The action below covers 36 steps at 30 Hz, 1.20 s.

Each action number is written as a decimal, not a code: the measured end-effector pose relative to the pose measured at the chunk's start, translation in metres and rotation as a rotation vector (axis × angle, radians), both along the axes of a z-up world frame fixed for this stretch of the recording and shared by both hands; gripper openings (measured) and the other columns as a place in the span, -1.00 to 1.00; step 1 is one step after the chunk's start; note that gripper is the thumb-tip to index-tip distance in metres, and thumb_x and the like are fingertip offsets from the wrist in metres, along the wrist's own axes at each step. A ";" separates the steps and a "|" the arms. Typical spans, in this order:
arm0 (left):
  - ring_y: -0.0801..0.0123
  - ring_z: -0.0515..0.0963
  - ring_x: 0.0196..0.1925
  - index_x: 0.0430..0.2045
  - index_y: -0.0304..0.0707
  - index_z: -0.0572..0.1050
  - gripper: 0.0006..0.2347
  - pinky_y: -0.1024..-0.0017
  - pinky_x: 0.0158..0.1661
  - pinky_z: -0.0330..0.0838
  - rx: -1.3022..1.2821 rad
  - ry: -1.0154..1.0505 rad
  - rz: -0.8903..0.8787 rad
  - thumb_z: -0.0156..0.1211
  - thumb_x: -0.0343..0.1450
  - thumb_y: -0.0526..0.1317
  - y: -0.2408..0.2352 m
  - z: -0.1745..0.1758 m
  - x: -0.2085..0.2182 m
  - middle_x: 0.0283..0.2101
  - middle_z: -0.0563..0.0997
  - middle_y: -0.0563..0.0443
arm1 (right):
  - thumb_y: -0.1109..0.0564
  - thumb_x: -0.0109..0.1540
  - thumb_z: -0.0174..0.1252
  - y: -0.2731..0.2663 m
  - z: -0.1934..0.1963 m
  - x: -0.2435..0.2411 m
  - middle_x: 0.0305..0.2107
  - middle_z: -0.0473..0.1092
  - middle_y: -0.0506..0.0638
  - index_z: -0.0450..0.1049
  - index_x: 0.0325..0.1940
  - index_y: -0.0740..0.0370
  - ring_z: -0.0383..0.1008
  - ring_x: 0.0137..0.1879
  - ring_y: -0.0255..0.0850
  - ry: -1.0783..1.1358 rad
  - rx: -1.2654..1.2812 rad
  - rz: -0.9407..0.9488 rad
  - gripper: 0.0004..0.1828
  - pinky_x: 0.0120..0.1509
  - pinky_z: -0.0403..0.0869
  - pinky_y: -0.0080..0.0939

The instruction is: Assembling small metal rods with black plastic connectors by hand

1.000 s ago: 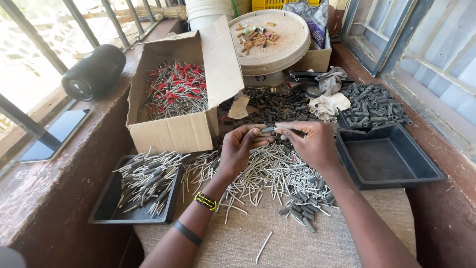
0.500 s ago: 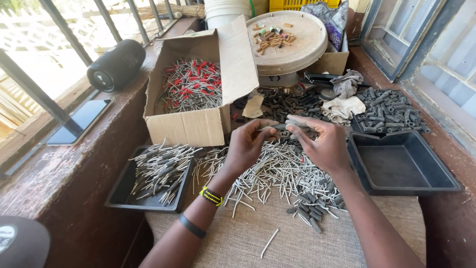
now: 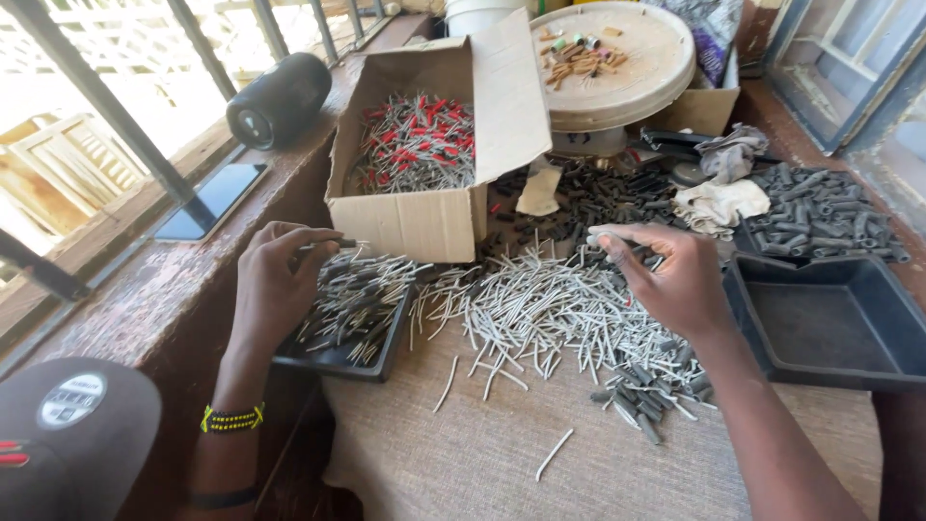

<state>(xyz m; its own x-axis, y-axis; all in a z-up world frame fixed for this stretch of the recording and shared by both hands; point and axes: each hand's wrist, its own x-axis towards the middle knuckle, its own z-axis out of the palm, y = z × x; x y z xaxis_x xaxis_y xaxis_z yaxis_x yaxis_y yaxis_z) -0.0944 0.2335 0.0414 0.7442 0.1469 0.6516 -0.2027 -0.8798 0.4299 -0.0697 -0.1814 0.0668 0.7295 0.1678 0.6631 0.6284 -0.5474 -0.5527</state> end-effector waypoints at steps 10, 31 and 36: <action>0.14 0.48 0.07 -0.20 0.27 0.68 -0.86 0.15 0.07 0.31 0.158 0.190 0.107 0.27 0.43 0.00 0.002 -0.009 -0.008 -0.12 0.61 0.16 | 0.09 0.32 0.22 -0.001 -0.006 0.010 -0.66 0.51 0.25 0.68 -0.10 0.28 0.03 -0.80 -0.32 0.103 -0.067 0.034 -0.77 -0.69 0.07 -0.35; -0.14 0.67 -0.30 -0.37 -0.22 0.62 -0.82 0.02 -0.39 0.62 0.488 0.258 -0.500 0.13 0.31 -0.48 -0.206 -0.071 0.145 -0.37 0.58 -0.17 | 0.08 0.29 0.24 -0.021 -0.011 0.028 -0.62 0.57 0.09 0.67 0.03 -0.01 0.15 -0.78 -0.37 0.280 -0.173 -0.020 -0.76 -0.70 0.07 -0.35; -0.27 0.67 -0.25 -0.34 -0.28 0.62 -0.85 0.01 -0.30 0.62 0.527 0.334 -0.597 0.12 0.36 -0.47 -0.202 -0.046 0.119 -0.28 0.61 -0.27 | 0.05 0.21 0.32 0.002 0.021 0.004 0.23 0.41 0.24 0.39 0.34 0.26 0.45 0.29 0.12 0.575 -0.496 0.148 -0.38 0.43 0.36 0.11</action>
